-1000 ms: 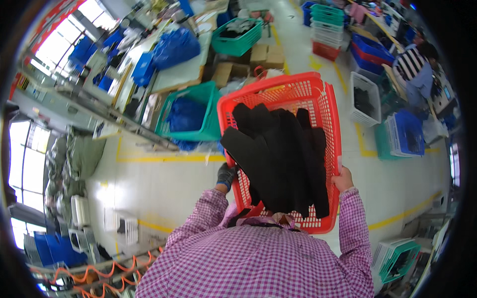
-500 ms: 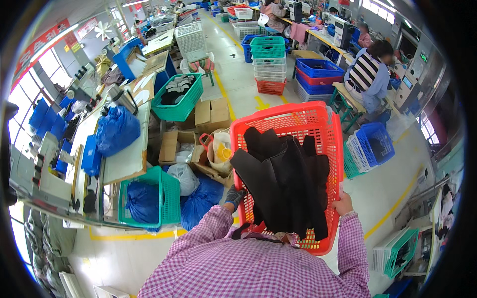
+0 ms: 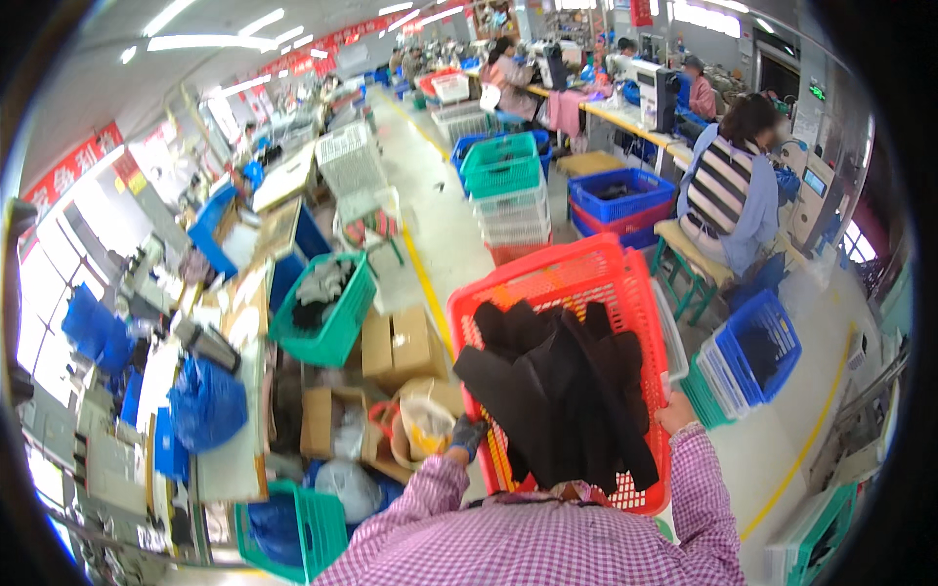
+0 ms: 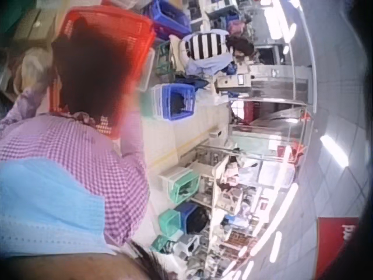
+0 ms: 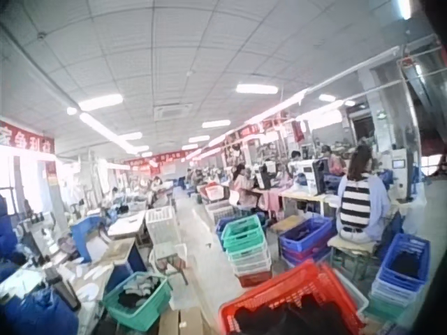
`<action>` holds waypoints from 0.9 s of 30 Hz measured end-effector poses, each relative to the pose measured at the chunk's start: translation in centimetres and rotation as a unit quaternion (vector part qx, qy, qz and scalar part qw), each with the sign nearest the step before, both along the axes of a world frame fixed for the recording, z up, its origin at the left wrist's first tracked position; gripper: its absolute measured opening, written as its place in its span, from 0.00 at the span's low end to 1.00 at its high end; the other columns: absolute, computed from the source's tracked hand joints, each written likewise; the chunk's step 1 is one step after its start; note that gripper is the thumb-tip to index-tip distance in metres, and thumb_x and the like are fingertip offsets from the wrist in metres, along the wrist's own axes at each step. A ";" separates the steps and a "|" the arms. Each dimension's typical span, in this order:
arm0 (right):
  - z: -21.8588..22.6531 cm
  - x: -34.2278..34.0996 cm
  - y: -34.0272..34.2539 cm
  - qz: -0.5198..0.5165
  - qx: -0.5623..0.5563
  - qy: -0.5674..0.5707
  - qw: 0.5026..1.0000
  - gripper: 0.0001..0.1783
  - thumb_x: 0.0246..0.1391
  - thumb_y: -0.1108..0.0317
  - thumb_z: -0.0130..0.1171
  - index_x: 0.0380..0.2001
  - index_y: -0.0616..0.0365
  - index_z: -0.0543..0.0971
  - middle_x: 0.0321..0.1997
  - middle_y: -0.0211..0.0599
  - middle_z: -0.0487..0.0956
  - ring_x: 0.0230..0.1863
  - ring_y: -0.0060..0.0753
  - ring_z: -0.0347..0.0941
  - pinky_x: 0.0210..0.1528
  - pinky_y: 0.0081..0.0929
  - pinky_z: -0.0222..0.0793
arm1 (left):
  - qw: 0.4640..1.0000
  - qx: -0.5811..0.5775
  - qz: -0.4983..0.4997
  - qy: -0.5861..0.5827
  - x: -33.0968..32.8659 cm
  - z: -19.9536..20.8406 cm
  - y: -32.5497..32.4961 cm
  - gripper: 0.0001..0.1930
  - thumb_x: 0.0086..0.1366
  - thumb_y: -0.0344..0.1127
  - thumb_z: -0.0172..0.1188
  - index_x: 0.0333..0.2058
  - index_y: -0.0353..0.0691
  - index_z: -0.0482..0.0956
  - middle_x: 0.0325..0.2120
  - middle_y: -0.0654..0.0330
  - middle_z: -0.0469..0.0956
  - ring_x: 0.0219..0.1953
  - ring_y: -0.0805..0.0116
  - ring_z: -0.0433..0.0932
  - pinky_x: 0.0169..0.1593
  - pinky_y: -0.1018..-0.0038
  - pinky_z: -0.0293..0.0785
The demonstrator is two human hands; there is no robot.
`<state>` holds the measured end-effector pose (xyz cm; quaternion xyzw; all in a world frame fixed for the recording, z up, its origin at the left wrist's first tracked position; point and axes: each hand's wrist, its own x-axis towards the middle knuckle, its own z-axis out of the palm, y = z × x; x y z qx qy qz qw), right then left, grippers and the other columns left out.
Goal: The person repeatedly places black shoe uppers under a press, then inserts white foam inserts into the uppers and folds them. Completed units are placed into a green basket. The person then walks to a red basket and transfers black uppers into it.
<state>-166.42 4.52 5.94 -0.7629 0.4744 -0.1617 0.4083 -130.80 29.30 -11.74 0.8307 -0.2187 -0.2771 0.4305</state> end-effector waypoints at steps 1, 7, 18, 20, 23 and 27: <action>0.5 1.8 -2.7 0.003 -0.004 0.045 0.999 0.23 0.29 0.80 0.56 0.37 0.66 0.78 0.31 0.44 0.80 0.33 0.38 0.77 0.34 0.32 0.72 | 1.000 -0.016 0.023 -0.007 0.7 0.4 -1.0 0.22 0.54 0.40 0.63 0.44 0.35 0.72 0.34 0.49 0.79 0.37 0.54 0.78 0.41 0.65 0.73; 1.3 14.7 -15.0 0.104 0.000 0.093 0.990 0.23 0.27 0.73 0.61 0.36 0.61 0.80 0.31 0.51 0.80 0.37 0.48 0.77 0.40 0.36 0.72 | 0.969 -0.125 0.185 0.106 6.7 2.9 -5.5 0.22 0.51 0.37 0.68 0.43 0.35 0.73 0.31 0.54 0.79 0.33 0.63 0.77 0.38 0.67 0.74; 4.2 43.0 -29.9 0.208 -0.062 0.128 0.968 0.16 0.33 0.68 0.62 0.31 0.63 0.80 0.28 0.55 0.79 0.35 0.52 0.77 0.39 0.40 0.71 | 0.938 -0.174 0.293 0.069 25.3 -1.6 -15.7 0.21 0.50 0.35 0.67 0.43 0.37 0.74 0.35 0.53 0.80 0.35 0.60 0.78 0.38 0.66 0.74; 5.2 47.3 -32.4 0.207 -0.026 0.132 0.969 0.16 0.32 0.69 0.62 0.30 0.64 0.79 0.27 0.54 0.79 0.33 0.52 0.77 0.37 0.39 0.71 | 0.935 -0.177 0.302 0.057 29.8 -1.0 -18.0 0.21 0.50 0.34 0.66 0.43 0.37 0.73 0.36 0.52 0.80 0.35 0.60 0.78 0.38 0.66 0.74; 5.8 52.9 -35.6 0.216 -0.063 0.121 0.967 0.16 0.34 0.69 0.61 0.31 0.63 0.79 0.30 0.54 0.79 0.36 0.52 0.77 0.39 0.40 0.70 | 0.940 -0.165 0.287 0.087 36.3 0.6 -21.3 0.22 0.49 0.31 0.66 0.44 0.36 0.72 0.36 0.52 0.79 0.36 0.61 0.78 0.40 0.66 0.74; 4.6 61.2 -40.6 0.239 -0.062 0.134 0.960 0.21 0.35 0.67 0.61 0.38 0.61 0.78 0.35 0.55 0.79 0.41 0.54 0.75 0.44 0.41 0.70 | 0.929 -0.197 0.306 0.067 43.4 1.1 -25.2 0.21 0.50 0.28 0.63 0.44 0.35 0.71 0.37 0.52 0.79 0.35 0.61 0.77 0.40 0.66 0.74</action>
